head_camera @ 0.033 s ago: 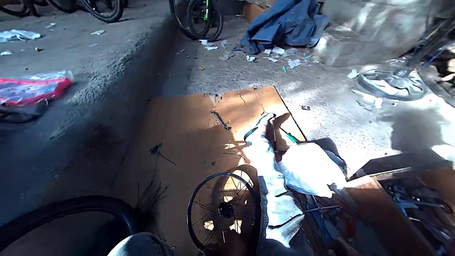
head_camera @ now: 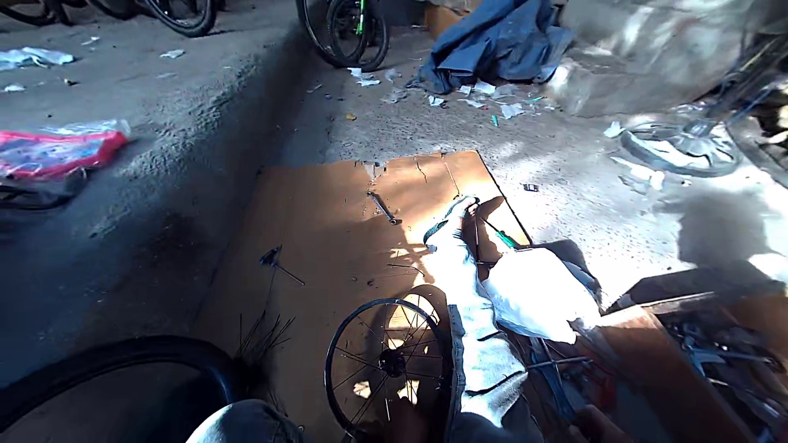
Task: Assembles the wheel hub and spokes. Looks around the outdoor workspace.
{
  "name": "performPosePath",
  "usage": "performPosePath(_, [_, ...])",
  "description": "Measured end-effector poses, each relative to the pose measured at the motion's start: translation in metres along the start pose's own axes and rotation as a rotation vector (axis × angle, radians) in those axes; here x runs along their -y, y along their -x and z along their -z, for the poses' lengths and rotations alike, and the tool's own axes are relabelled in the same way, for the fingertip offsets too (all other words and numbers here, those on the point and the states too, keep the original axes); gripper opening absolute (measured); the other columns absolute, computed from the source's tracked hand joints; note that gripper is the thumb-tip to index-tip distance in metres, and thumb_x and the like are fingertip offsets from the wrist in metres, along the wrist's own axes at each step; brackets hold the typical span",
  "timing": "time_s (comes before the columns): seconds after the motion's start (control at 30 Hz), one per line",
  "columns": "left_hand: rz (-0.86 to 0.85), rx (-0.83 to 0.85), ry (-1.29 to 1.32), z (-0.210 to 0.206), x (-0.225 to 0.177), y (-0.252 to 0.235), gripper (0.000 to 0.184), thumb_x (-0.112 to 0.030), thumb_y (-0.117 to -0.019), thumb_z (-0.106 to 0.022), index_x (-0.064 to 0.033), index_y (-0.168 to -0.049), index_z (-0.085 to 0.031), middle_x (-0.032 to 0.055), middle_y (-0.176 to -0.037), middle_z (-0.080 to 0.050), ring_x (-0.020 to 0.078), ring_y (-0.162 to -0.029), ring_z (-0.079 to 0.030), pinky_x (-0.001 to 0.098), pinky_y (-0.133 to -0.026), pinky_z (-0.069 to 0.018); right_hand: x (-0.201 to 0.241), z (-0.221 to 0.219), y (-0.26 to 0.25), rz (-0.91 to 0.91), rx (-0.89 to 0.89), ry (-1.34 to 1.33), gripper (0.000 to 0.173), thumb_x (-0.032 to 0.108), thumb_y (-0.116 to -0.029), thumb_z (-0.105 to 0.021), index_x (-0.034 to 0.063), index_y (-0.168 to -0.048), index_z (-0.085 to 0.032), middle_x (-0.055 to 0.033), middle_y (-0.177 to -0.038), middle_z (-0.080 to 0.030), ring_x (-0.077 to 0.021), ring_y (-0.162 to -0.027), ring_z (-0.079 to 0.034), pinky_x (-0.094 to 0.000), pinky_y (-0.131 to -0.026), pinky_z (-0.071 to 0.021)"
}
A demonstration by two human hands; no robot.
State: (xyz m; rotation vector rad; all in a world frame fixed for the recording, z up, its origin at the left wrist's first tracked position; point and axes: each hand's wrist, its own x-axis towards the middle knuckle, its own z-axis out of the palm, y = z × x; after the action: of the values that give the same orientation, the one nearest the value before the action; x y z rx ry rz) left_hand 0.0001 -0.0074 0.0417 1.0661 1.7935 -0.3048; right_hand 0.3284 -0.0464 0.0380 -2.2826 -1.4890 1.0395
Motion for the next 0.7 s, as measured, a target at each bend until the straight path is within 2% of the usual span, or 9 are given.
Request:
performPosePath(0.03, [-0.004, -0.005, 0.014, -0.004, 0.006, -0.008, 0.051, -0.035, -0.1073, -0.05, 0.0063, -0.136, -0.058, 0.0277, -0.141, -0.058, 0.0406, -0.132, -0.057, 0.0579, -0.11, -0.0446, 0.004, 0.004, 0.003, 0.167, -0.057, -0.087, 0.034, 0.017, -0.0927, -0.065, -0.003, -0.12, -0.062, -0.0197, -0.103, -0.071, -0.0325, -0.09, -0.07, -0.0537, -0.081, -0.0574])
performPosePath(0.07, [-0.009, -0.03, 0.024, -0.014, 0.015, -0.022, 0.052, -0.036, -0.1046, -0.053, 0.0051, -0.135, -0.057, 0.0263, -0.136, -0.062, 0.04, -0.128, -0.061, 0.0589, -0.105, -0.0491, 0.016, 0.008, 0.007, 0.31, -0.096, -0.172, 0.033, 0.012, -0.0906, -0.066, -0.0021, -0.12, -0.063, -0.0166, -0.102, -0.072, -0.0264, -0.084, -0.07, -0.0477, -0.076, -0.0583])
performPosePath(0.13, [-0.016, -0.04, 0.036, -0.021, 0.024, -0.034, 0.054, -0.034, -0.1012, -0.058, 0.0047, -0.138, -0.055, 0.0257, -0.134, -0.063, 0.0402, -0.124, -0.063, 0.0603, -0.102, -0.051, 0.05, 0.008, 0.012, 0.547, -0.105, -0.293, 0.029, 0.004, -0.0906, -0.064, -0.0031, -0.119, -0.067, -0.0139, -0.102, -0.072, -0.0173, -0.081, -0.069, -0.0369, -0.074, -0.0597])
performPosePath(0.23, [-0.032, -0.06, -0.043, -0.021, 0.025, -0.035, 0.052, -0.034, -0.1021, -0.054, -0.0001, -0.141, -0.057, 0.0239, -0.137, -0.063, 0.0409, -0.127, -0.061, 0.0634, -0.103, -0.049, 0.094, -0.008, 0.012, 0.734, 0.002, -0.335, 0.02, 0.006, -0.0963, -0.06, 0.0027, -0.111, -0.074, -0.0063, -0.096, -0.074, -0.0096, -0.08, -0.069, -0.0275, -0.072, -0.0595])
performPosePath(0.3, [-0.016, -0.077, -0.135, -0.015, 0.019, -0.026, 0.049, -0.037, -0.1062, -0.044, -0.0043, -0.137, -0.062, 0.0224, -0.134, -0.065, 0.0417, -0.125, -0.062, 0.0652, -0.1, -0.0488, 0.116, -0.024, 0.009, 0.767, 0.084, -0.318, 0.019, 0.009, -0.0971, -0.059, 0.006, -0.108, -0.074, -0.0036, -0.095, -0.074, -0.0083, -0.077, -0.069, -0.027, -0.069, -0.0592])
performPosePath(0.37, [0.031, -0.129, -0.187, -0.012, 0.014, -0.022, 0.056, -0.044, -0.1095, -0.032, -0.0051, -0.133, -0.064, 0.0203, -0.13, -0.068, 0.0397, -0.121, -0.065, 0.0628, -0.096, -0.0516, 0.135, -0.039, 0.006, 0.755, 0.139, -0.25, 0.019, 0.013, -0.0969, -0.06, 0.0097, -0.11, -0.074, -0.0014, -0.098, -0.075, -0.0074, -0.081, -0.07, -0.0268, -0.073, -0.0603])
performPosePath(0.4, [0.053, -0.151, -0.186, -0.011, 0.011, -0.021, 0.059, -0.046, -0.1098, -0.029, -0.0051, -0.132, -0.065, 0.0196, -0.129, -0.069, 0.0386, -0.12, -0.066, 0.0613, -0.096, -0.0525, 0.143, -0.046, 0.004, 0.749, 0.155, -0.215, 0.019, 0.015, -0.0977, -0.061, 0.0118, -0.111, -0.075, 0.0002, -0.1, -0.076, -0.0074, -0.083, -0.071, -0.0271, -0.076, -0.0612])
performPosePath(0.57, [0.058, -0.217, -0.147, -0.004, 0.006, -0.019, 0.059, -0.047, -0.1092, -0.03, -0.0067, -0.125, -0.069, 0.0172, -0.124, -0.072, 0.0353, -0.117, -0.068, 0.0592, -0.094, -0.0539, 0.181, -0.077, -0.011, 0.751, 0.157, -0.143, 0.025, 0.025, -0.1053, -0.053, 0.015, -0.113, -0.075, 0.0057, -0.094, -0.076, -0.0054, -0.085, -0.071, -0.0306, -0.082, -0.0595])
performPosePath(0.7, [0.042, -0.214, -0.084, 0.011, 0.0, -0.006, 0.053, -0.04, -0.108, -0.035, -0.005, -0.127, -0.07, 0.016, -0.129, -0.071, 0.0334, -0.123, -0.066, 0.0573, -0.1, -0.0512, 0.209, -0.097, -0.027, 0.745, 0.176, -0.136, 0.033, 0.029, -0.1084, -0.045, 0.0134, -0.11, -0.074, 0.0043, -0.094, -0.075, -0.0075, -0.089, -0.07, -0.0343, -0.088, -0.0571])
